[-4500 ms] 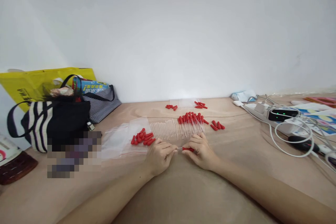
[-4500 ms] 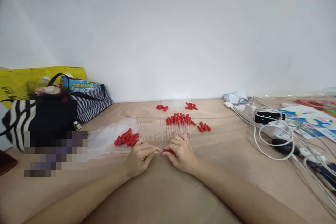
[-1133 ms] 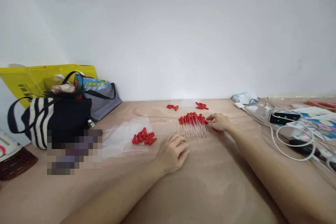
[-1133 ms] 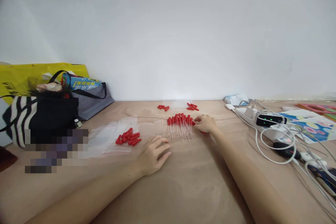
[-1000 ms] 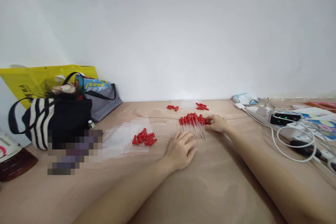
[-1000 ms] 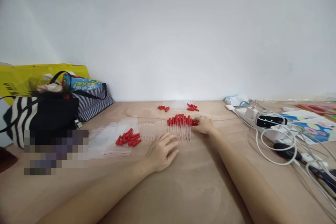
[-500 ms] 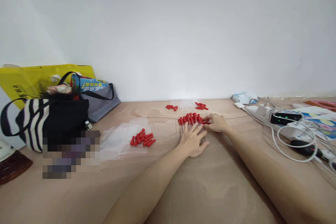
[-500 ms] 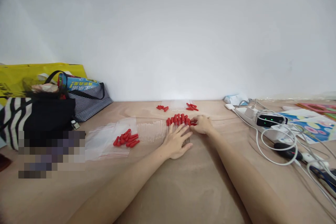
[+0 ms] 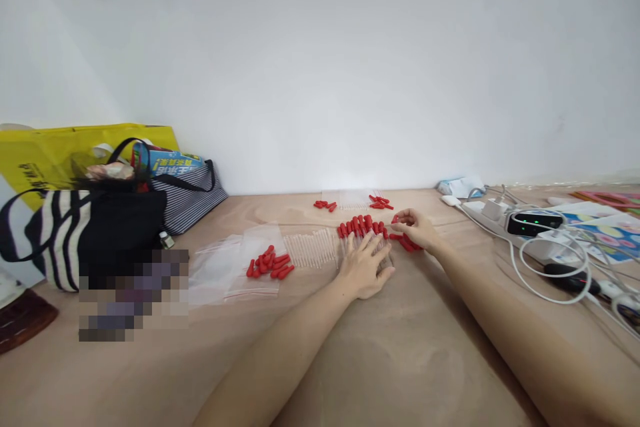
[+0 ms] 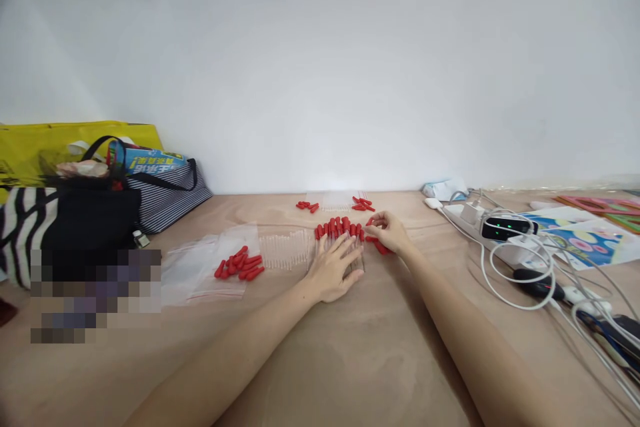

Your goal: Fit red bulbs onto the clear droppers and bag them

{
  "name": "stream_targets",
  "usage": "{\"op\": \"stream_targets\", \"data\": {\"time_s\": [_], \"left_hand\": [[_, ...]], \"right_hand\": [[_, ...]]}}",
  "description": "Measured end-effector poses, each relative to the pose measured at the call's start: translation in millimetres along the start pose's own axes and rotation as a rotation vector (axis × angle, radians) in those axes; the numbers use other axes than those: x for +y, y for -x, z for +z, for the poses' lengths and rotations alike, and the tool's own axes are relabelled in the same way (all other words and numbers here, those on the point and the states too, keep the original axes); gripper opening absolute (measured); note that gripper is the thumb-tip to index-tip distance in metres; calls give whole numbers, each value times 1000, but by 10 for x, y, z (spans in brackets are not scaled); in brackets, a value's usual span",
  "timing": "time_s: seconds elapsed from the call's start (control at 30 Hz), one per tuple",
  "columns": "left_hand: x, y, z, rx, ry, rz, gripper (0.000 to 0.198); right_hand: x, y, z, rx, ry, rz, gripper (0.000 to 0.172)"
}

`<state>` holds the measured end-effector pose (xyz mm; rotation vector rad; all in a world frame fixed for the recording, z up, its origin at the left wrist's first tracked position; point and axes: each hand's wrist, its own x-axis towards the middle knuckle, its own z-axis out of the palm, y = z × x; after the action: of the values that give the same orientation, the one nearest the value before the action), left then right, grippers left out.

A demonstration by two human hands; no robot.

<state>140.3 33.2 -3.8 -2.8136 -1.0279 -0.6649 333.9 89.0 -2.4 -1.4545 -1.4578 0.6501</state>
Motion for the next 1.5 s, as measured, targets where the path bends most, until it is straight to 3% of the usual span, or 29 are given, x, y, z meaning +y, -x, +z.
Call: {"op": "stream_targets", "data": {"time_s": [0.1,0.2,0.3,0.4,0.5,0.6,0.87,1.03,1.2,1.37,1.43,1.5], "left_hand": [[7,84,-88,130,-28,-104,32],[-76,193,-211,202,-90,-357,18],[-232,258,-312,214,-188,-558,12],[-369,226,-352,191,-225,-659,13],[-445,113,-343,104,-255,-684,15],[-502,-8,-316,21,-285,-706,20],[-568,-170,-253,-101,-316,-687,33],[-534,-257,-242,-151,-305,-709,28],[-495,-259,-469,-148,-267,-705,28],[-432,97,-824,-161,-172,-517,24],[-428,345,-865,-178,-123,-431,19],[-442,595,-831,-99,-68,-267,17]], "right_hand": [[-101,163,125,66,-201,-138,34],[-213,481,272,-47,-278,-271,32],[-328,815,376,-243,-36,-418,36],[-419,1013,424,-386,228,-594,43],[-445,1060,440,-400,360,-711,46],[-431,1055,427,-371,425,-720,48],[-496,1090,419,-302,440,-665,26],[-453,1061,466,-261,444,-655,24],[-409,1031,486,-242,425,-633,20],[-428,1048,507,-246,437,-630,12],[-438,1060,516,-239,446,-618,12],[-444,1071,527,-225,439,-608,11]]}}
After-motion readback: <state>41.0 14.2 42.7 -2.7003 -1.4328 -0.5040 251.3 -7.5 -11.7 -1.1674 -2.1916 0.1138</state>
